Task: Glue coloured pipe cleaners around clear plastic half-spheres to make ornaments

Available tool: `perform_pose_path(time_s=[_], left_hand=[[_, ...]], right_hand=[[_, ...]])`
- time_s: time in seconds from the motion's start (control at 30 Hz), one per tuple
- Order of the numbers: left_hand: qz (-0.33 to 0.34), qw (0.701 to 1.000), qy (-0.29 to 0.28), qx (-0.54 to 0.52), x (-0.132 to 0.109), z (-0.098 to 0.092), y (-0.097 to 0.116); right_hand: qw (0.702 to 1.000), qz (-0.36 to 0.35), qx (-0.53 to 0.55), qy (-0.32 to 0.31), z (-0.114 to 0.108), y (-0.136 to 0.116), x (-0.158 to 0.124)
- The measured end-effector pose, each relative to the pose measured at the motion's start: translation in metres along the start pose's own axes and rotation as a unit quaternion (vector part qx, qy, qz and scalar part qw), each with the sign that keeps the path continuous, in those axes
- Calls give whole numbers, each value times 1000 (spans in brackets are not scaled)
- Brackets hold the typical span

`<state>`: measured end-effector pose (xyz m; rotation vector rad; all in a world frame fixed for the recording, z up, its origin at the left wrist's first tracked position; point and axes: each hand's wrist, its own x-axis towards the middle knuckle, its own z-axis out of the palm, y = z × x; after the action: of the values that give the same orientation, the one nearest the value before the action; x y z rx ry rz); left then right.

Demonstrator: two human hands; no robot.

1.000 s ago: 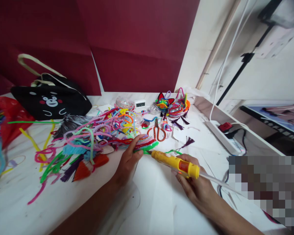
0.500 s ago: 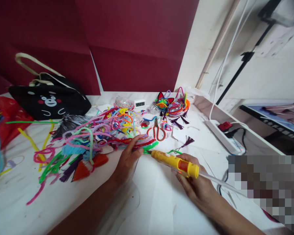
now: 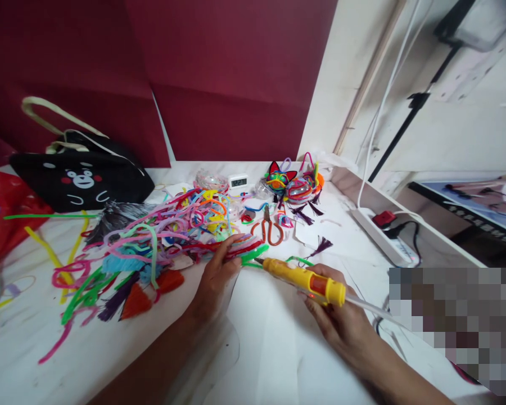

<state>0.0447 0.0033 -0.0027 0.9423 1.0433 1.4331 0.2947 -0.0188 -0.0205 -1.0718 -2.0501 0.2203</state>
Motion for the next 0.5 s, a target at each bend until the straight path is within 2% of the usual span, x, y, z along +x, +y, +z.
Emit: perform_pose_path(time_s=[0.4,0.5], left_hand=[[-25,999,-9,-38,1,2,2],[-25,999,-8,-40,0,2,2]], right_hand=[[999,30,20,26,2,4,-1],[999,25,20,15,2,1,-1]])
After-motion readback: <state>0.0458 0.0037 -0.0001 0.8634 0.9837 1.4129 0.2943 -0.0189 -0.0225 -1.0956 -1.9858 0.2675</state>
